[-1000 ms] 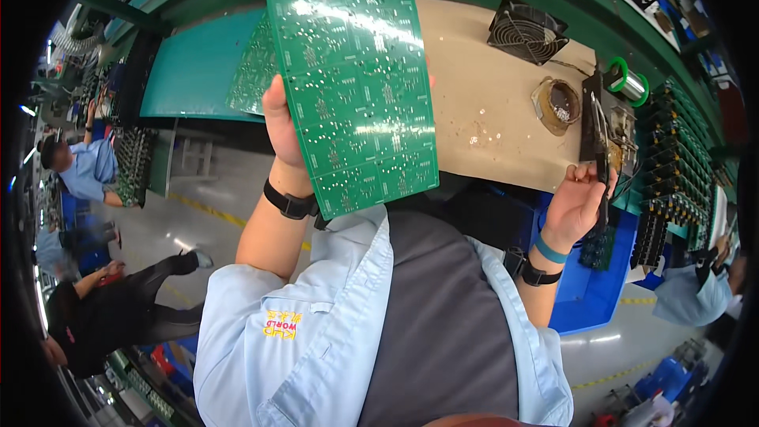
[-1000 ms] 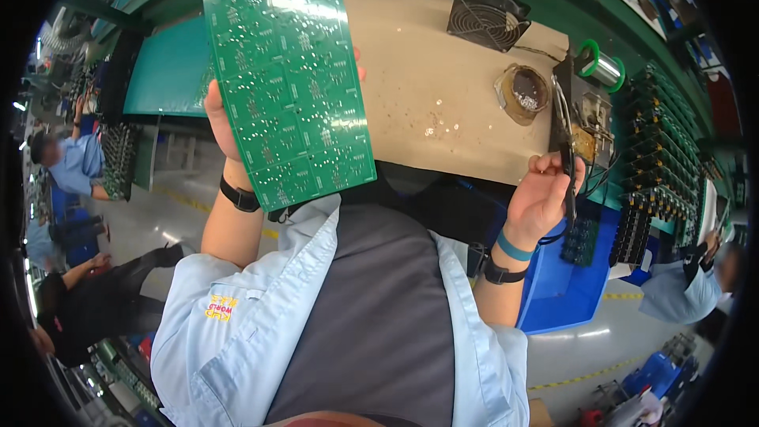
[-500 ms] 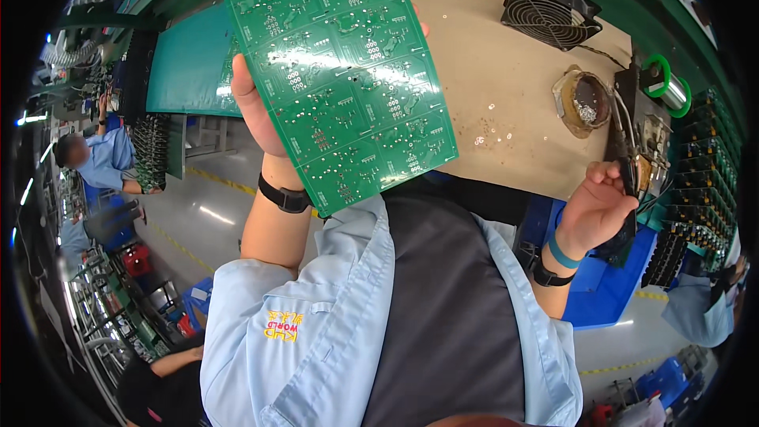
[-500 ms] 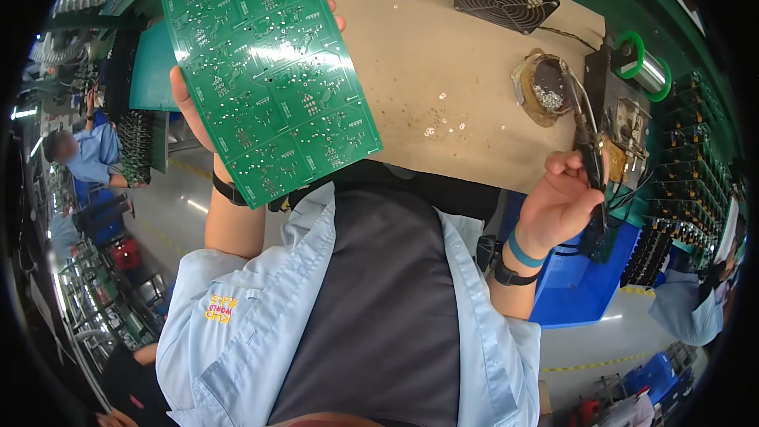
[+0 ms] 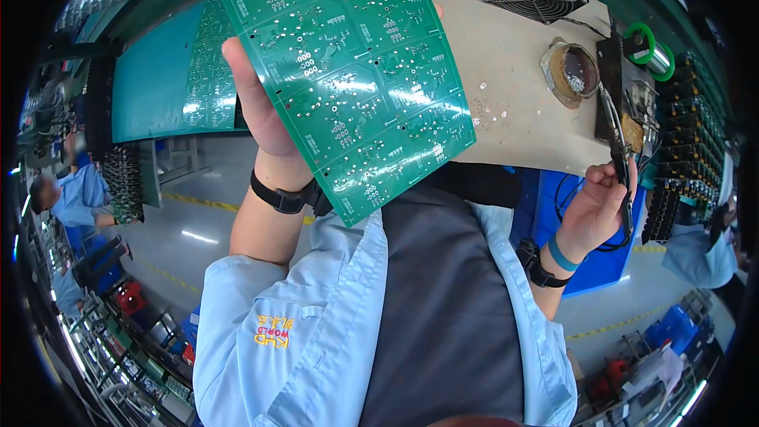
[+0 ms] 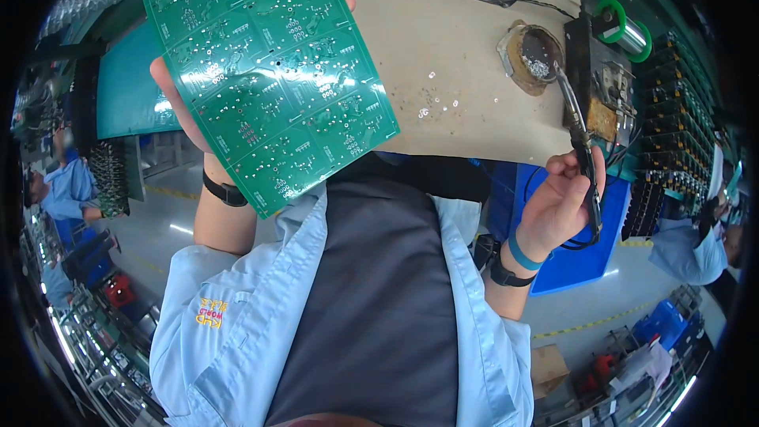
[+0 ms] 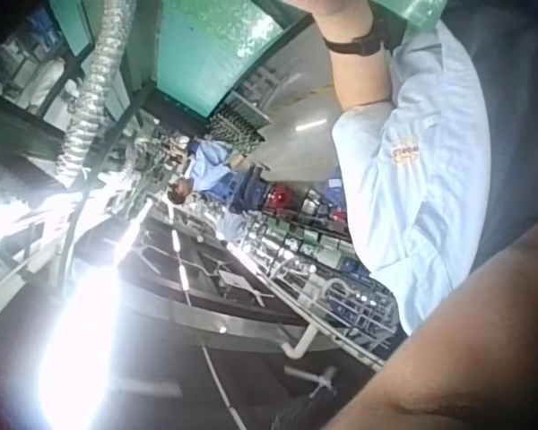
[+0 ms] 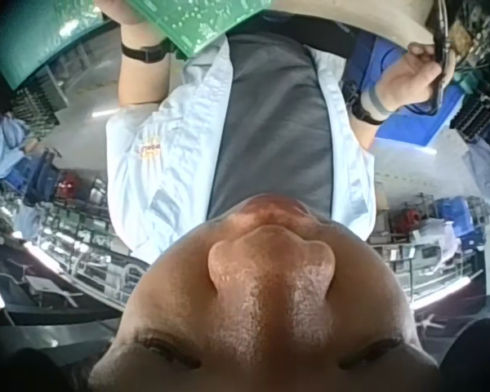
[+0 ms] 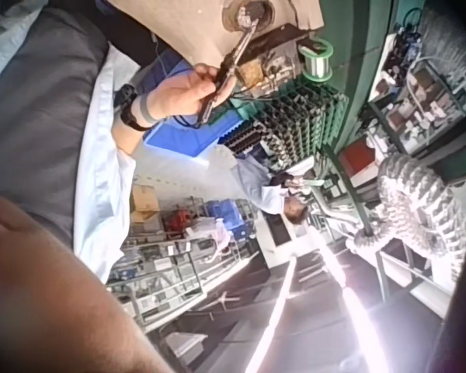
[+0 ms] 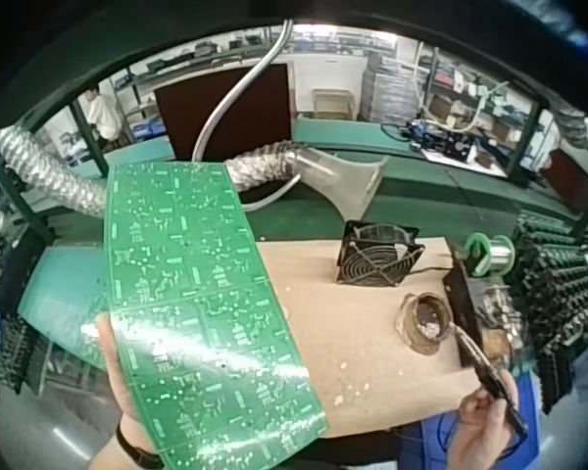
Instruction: Soldering components on a printed circuit board at an assembly station.
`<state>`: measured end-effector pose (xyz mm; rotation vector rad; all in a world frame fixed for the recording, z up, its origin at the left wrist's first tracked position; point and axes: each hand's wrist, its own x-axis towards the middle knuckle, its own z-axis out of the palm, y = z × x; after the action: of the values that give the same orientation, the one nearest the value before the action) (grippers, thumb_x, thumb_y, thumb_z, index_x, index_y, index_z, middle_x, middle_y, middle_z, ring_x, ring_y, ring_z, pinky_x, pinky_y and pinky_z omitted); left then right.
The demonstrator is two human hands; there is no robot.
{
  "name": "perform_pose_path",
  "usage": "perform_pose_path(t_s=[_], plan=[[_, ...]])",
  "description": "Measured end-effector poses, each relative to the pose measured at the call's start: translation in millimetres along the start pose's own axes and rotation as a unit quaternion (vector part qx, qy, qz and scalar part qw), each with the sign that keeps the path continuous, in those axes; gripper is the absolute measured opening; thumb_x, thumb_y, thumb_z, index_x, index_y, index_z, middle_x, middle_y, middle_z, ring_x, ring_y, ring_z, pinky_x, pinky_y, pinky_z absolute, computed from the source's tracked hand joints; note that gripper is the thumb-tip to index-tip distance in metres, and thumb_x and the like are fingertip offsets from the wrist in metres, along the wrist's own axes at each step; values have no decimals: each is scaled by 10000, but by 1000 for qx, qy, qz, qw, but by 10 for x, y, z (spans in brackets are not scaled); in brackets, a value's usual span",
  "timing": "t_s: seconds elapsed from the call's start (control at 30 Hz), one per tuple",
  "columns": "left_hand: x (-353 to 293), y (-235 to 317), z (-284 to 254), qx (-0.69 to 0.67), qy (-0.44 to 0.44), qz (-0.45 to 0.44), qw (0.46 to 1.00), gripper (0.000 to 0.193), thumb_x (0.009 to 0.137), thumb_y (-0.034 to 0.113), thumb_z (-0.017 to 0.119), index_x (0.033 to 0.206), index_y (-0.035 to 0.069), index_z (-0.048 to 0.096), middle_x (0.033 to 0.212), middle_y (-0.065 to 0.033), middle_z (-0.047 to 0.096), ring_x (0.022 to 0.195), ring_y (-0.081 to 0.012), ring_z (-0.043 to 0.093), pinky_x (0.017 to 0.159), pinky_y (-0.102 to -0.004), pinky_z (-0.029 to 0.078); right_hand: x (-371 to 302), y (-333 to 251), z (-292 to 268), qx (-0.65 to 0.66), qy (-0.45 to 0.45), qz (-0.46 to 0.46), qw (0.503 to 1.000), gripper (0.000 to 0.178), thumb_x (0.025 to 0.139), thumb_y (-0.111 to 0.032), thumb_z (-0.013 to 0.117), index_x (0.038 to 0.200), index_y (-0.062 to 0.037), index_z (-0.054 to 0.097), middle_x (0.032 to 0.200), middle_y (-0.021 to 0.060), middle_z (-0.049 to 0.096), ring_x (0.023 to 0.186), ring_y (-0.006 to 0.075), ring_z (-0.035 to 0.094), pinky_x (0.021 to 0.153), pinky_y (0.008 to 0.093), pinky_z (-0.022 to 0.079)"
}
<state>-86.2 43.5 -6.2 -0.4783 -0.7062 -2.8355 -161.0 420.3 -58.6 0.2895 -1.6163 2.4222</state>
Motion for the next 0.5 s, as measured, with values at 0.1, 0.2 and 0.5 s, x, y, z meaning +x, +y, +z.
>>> perform_pose_path(t_s=[0.1, 0.2, 0.5], plan=[[-12, -45, -19, 20, 23, 11, 999, 698, 978, 619, 313, 1401, 78, 437, 1331, -102, 555, 1143, -231, 590, 925, -375, 522, -53, -162, -67, -45, -13, -4, 999, 465, 982, -232, 552, 1341, 52, 466, 1079, 109, 600, 957, 167, 534, 813, 313, 440], [-17, -101, -19, 23, 27, 14, 999, 693, 982, 614, 305, 1395, 75, 442, 1325, -102, 559, 1138, -228, 593, 922, -371, 521, -73, -375, -136, -134, -43, 17, 990, 466, 982, -224, 550, 1341, 59, 462, 1065, 108, 605, 956, 171, 537, 815, 316, 442], [67, -211, -25, -18, 18, -22, 999, 671, 992, 596, 304, 1388, 75, 453, 1340, -101, 546, 1149, -238, 580, 934, -377, 511, -122, -578, -267, 77, -55, 157, 983, 497, 970, -275, 555, 1348, 36, 468, 1022, 87, 602, 849, 154, 500, 778, 289, 404]])
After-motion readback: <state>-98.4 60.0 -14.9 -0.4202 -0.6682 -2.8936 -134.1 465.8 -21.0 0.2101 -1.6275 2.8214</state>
